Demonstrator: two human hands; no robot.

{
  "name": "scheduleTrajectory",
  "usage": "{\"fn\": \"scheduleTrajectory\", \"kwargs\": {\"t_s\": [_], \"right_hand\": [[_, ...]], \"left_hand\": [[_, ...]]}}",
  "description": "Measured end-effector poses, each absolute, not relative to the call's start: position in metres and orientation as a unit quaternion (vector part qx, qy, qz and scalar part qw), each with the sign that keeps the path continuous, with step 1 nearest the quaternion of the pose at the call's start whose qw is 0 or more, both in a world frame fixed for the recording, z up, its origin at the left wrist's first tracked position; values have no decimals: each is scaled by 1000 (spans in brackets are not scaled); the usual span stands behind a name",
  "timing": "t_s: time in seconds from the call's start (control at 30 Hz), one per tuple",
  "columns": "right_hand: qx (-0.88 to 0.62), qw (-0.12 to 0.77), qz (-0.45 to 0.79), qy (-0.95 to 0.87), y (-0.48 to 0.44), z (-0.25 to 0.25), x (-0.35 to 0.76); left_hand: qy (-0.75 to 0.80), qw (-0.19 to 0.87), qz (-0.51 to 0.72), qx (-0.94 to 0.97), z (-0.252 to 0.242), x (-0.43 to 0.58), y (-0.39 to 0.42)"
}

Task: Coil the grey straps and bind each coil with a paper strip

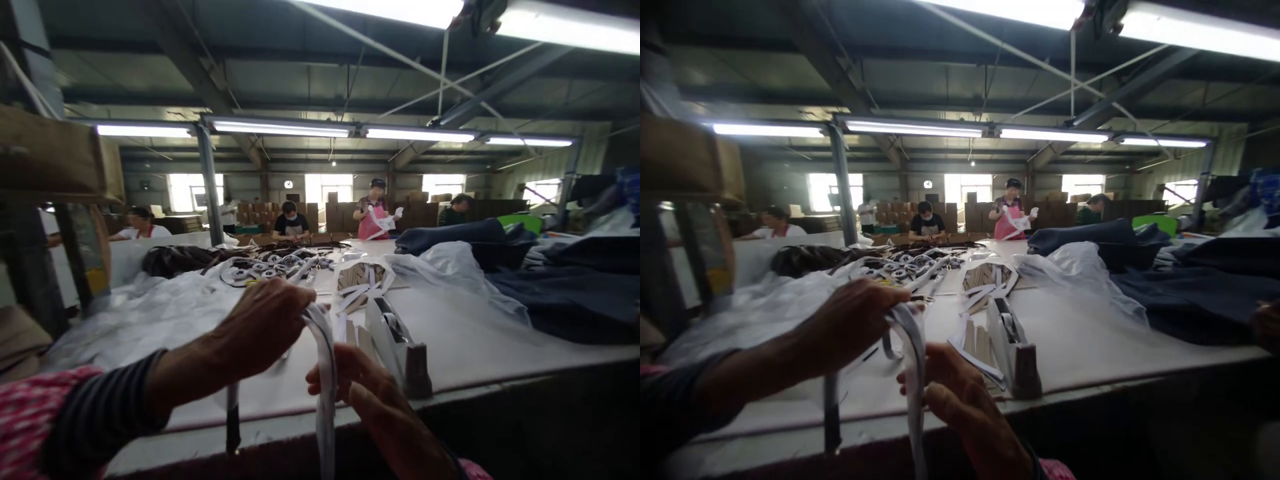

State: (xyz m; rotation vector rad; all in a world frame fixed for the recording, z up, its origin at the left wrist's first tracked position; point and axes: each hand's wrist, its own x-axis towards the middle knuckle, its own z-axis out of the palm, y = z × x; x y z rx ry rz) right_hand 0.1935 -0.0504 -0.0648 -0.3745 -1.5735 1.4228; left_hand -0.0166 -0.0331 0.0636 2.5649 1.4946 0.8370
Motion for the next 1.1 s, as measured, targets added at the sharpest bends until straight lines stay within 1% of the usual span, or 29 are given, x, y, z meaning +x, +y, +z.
{"fn": "scheduleTrajectory", "kwargs": {"t_s": [0.03,0.07,0.1,0.2,0.23,0.27,0.3,0.43,0.5,0.57,0.67,0.73,0.77,0.83,0.9,0.93,1.03,1.1], "right_hand": [[-164,489,585,-626,-49,-57,185],[-184,498,598,-601,-47,-52,180],[-206,494,616,-578,-45,-49,177],[-270,467,642,-546,-40,-50,187],[-290,456,635,-551,-39,-52,195],[-308,450,624,-560,-38,-54,203],[-325,444,611,-569,-38,-56,211],[-353,402,586,-609,-38,-63,230],[-353,370,583,-632,-37,-64,227],[-344,356,568,-658,-36,-63,216],[-326,370,541,-682,-34,-57,194],[-325,391,551,-662,-32,-51,185],[-329,397,558,-650,-32,-49,185],[-346,397,561,-639,-32,-43,192],[-376,394,533,-648,-32,-39,209],[-392,394,516,-652,-31,-38,219],[-432,371,494,-657,-32,-40,244],[-442,352,494,-660,-32,-44,255]], "left_hand": [[483,-4,260,836,55,-12,-33],[477,6,245,844,49,-9,-32],[470,72,225,850,44,-9,-31],[433,388,120,805,41,-26,-29],[413,469,101,774,42,-35,-29],[393,519,99,753,43,-45,-29],[379,540,113,743,44,-54,-29],[374,538,190,731,35,-71,-29],[403,510,202,732,28,-66,-31],[430,461,194,752,24,-54,-35],[451,378,190,786,25,-34,-42],[453,359,198,792,26,-28,-42],[446,376,191,789,26,-30,-40],[416,459,155,770,24,-42,-34],[386,539,130,738,19,-61,-28],[379,563,133,722,17,-71,-26],[379,589,162,695,7,-93,-25],[381,596,140,693,-1,-100,-26]]}}
